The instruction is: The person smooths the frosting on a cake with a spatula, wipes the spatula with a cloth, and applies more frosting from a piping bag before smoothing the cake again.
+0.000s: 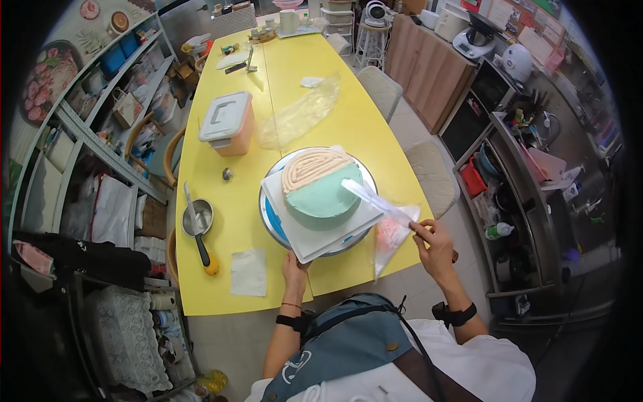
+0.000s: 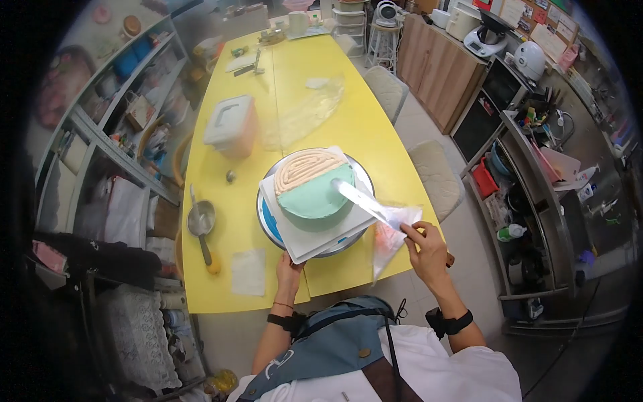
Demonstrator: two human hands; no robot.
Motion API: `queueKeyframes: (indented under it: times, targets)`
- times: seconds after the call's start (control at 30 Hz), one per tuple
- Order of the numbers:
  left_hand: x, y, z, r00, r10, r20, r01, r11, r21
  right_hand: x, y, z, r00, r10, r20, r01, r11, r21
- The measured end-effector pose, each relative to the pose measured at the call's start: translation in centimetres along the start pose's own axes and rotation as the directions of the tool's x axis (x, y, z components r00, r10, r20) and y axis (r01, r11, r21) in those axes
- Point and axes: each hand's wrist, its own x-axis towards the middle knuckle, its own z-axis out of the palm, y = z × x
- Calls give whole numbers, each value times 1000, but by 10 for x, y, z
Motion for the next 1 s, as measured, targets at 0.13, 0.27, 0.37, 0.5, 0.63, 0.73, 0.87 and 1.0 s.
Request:
queueKeyframes:
  times: [0.13,0.27,0.37,0.5,0.63,0.73,0.87,1.0]
  targets:
    - [-2,1,3,1000,-12,9,12,998,-59,0,-19,9,998,-63,10,63,998,4]
    - [-5,3,-4,997,-74,36,78,992,-101,8,-19,11,1000,-15,-10,15,1000,6]
    - [-4,2,-5,995,-88,36,91,993,-81,11,-5,7,997,67,-37,-67,998,-11]
    - [1,0,-6,996,-84,36,89,987,-138,9,15,3,987,149,-60,-149,989,-2]
    - [10,2,-13,994,-96,-45,86,979,-185,4,19,3,986,164,-26,-164,986,0]
    - [16,-2,-19,992,-109,-68,93,973,-212,5,8,3,998,45,-44,-48,996,-69]
    - [11,-6,-18,991,-130,-14,124,968,-219,8,-3,7,999,-23,-38,18,993,-113]
    - [5,-4,-15,993,-117,8,116,974,-194,11,-11,10,996,-78,-30,74,990,-121]
